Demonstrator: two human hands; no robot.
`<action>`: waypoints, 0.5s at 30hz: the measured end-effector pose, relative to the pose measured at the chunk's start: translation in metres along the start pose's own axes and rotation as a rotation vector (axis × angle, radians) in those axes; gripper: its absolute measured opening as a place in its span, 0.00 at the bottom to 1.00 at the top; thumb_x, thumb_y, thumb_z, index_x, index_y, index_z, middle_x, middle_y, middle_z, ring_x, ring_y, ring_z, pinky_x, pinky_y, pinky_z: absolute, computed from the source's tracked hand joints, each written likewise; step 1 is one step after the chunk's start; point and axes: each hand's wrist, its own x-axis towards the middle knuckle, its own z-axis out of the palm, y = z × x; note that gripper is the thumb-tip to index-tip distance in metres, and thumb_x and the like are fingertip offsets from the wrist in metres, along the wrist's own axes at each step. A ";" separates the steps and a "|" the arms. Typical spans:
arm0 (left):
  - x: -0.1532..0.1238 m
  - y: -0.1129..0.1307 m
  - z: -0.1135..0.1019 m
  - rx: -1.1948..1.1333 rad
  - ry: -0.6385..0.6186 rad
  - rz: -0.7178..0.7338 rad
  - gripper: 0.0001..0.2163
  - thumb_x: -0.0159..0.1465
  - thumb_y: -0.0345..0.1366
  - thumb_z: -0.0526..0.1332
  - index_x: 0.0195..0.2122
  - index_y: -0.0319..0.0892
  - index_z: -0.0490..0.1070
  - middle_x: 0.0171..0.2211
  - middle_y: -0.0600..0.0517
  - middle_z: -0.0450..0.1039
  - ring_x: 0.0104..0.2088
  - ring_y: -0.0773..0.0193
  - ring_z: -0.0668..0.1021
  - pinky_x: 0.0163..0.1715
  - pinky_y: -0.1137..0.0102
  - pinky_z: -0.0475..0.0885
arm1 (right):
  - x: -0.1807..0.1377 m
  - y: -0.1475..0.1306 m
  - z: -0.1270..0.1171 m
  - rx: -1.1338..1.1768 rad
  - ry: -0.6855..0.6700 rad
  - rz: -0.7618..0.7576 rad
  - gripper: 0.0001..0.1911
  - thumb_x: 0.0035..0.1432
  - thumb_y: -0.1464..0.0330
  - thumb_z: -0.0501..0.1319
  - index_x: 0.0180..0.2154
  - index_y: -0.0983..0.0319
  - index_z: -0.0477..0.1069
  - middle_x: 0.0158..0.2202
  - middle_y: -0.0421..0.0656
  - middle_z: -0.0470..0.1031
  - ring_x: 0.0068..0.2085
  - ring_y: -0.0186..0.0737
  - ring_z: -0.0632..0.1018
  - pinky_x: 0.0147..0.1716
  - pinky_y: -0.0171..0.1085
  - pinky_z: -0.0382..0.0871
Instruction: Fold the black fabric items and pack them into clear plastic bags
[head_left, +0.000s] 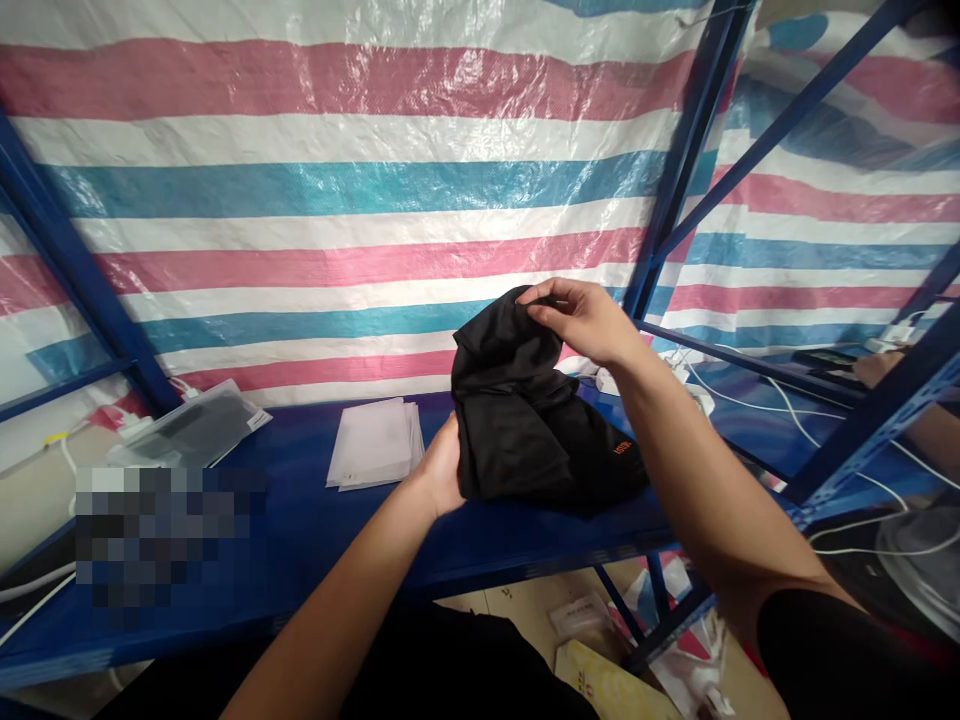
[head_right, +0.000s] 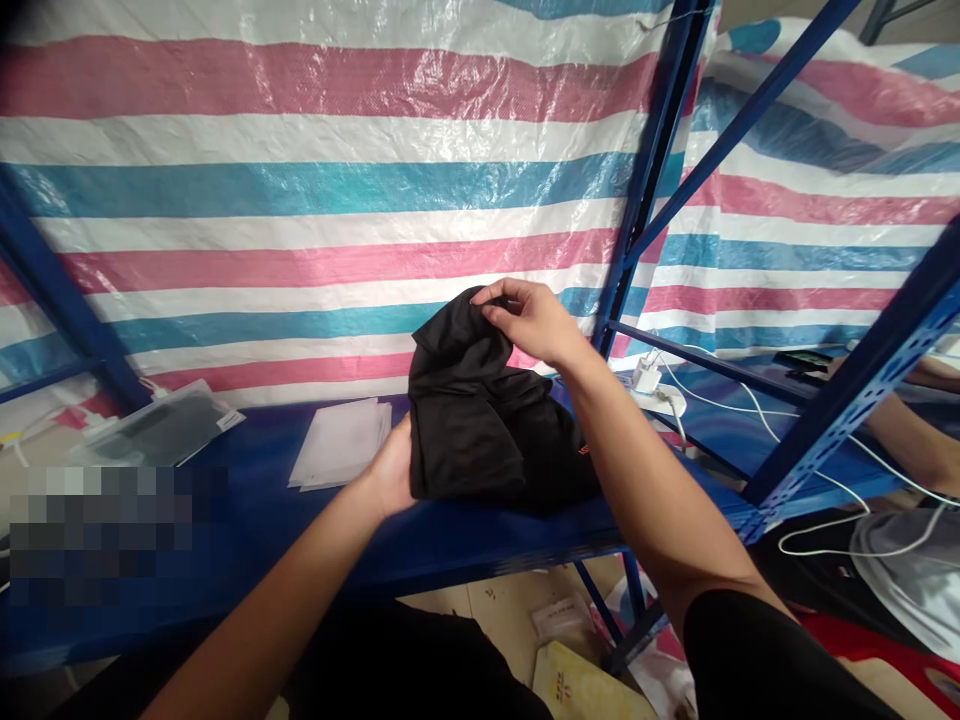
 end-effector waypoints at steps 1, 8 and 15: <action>-0.002 -0.006 0.006 -0.048 -0.050 -0.020 0.38 0.68 0.69 0.59 0.65 0.43 0.77 0.62 0.40 0.80 0.64 0.38 0.80 0.65 0.47 0.75 | 0.009 0.000 -0.009 -0.027 -0.012 0.007 0.14 0.59 0.62 0.76 0.45 0.63 0.85 0.44 0.46 0.86 0.44 0.44 0.83 0.50 0.44 0.78; -0.020 -0.030 0.022 0.092 -0.079 -0.024 0.41 0.65 0.68 0.66 0.68 0.42 0.75 0.66 0.39 0.77 0.69 0.40 0.76 0.68 0.50 0.73 | 0.060 0.069 -0.026 -0.061 -0.323 0.507 0.10 0.59 0.69 0.78 0.43 0.64 0.85 0.39 0.48 0.86 0.35 0.39 0.82 0.37 0.36 0.79; -0.022 -0.018 0.004 0.476 0.014 -0.142 0.32 0.64 0.57 0.73 0.58 0.37 0.77 0.56 0.33 0.83 0.46 0.44 0.89 0.44 0.58 0.85 | 0.053 0.143 0.019 -0.186 -0.394 0.844 0.21 0.72 0.53 0.66 0.48 0.66 0.83 0.48 0.57 0.85 0.37 0.43 0.85 0.40 0.38 0.81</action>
